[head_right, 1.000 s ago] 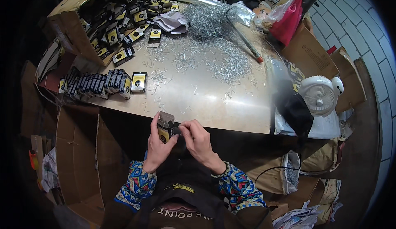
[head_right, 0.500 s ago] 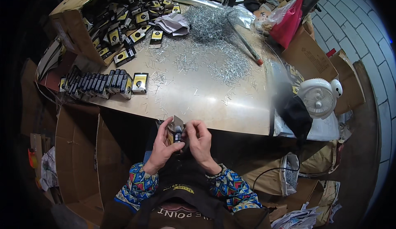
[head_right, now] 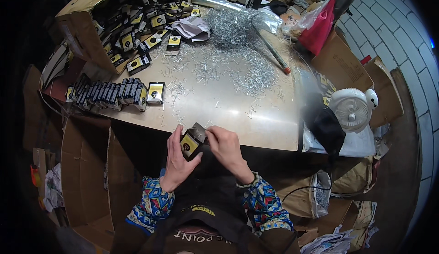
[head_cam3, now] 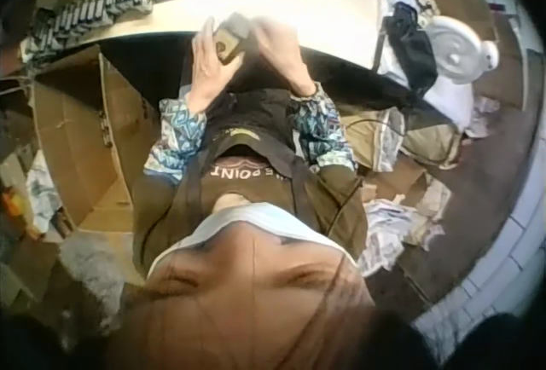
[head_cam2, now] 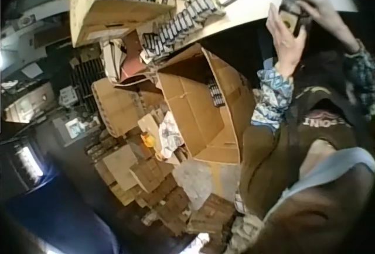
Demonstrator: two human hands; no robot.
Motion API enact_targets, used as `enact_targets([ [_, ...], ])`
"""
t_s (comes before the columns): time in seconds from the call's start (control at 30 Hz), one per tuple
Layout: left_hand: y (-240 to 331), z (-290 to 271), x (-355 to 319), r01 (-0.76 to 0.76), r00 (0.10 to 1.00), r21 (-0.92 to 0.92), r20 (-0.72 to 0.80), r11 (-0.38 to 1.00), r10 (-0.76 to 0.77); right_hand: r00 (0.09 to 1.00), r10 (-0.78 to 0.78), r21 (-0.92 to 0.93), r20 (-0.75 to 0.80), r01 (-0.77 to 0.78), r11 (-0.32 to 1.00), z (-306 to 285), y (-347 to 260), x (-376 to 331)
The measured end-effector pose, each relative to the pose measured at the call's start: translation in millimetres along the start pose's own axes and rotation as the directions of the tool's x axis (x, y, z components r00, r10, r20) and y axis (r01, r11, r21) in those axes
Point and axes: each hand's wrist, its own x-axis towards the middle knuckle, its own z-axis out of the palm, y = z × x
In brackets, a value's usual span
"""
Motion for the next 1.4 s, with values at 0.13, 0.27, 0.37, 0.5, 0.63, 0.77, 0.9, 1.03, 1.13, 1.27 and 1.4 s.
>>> enact_targets([
  [0.13,-2,-3,3,0.034,0.999,0.045,0.031,0.998,-0.035,0.999,0.039,0.106,-0.005,-0.038,0.994,1,0,3],
  [0.27,-5,-6,5,0.070,0.997,0.004,0.031,0.998,-0.071,0.992,0.119,0.238,-0.039,-0.106,0.965,6,-6,0],
  [0.37,-3,-6,7,0.033,0.999,0.004,-0.005,0.999,-0.033,0.893,-0.446,-0.260,0.060,0.446,0.857,6,-11,-3],
  [0.5,3,-6,8,0.051,0.998,-0.056,-0.036,0.997,-0.053,0.940,-0.327,-0.029,-0.096,0.326,0.945,6,1,-10],
  [0.63,-3,-3,4,-0.012,1.000,0.016,0.003,1.000,0.011,0.973,-0.227,0.030,-0.048,0.229,0.973,21,1,-24],
  [0.77,1,0,0,0.076,0.996,-0.031,-0.033,0.997,-0.077,0.987,0.022,0.303,-0.161,0.028,0.953,35,-7,-32],
  [0.9,6,0,1,0.124,0.992,0.109,0.006,0.986,-0.125,0.990,0.129,0.526,-0.061,-0.078,0.847,38,-8,-32],
  [1.03,10,5,4,0.059,0.998,0.057,0.013,0.997,-0.060,0.971,0.138,0.429,-0.194,-0.042,0.902,37,-15,-33],
  [1.13,4,5,0,0.031,0.999,0.068,0.021,0.997,-0.033,0.971,0.178,0.495,-0.159,-0.077,0.866,39,-11,-34],
  [1.27,4,4,0,0.072,0.997,0.053,0.038,0.996,-0.074,0.973,0.084,0.339,-0.215,-0.006,0.941,43,-16,-37],
  [1.4,0,3,-1,0.143,0.989,0.047,0.041,0.989,-0.145,0.864,-0.444,-0.219,-0.236,0.398,0.891,45,-20,-35],
])
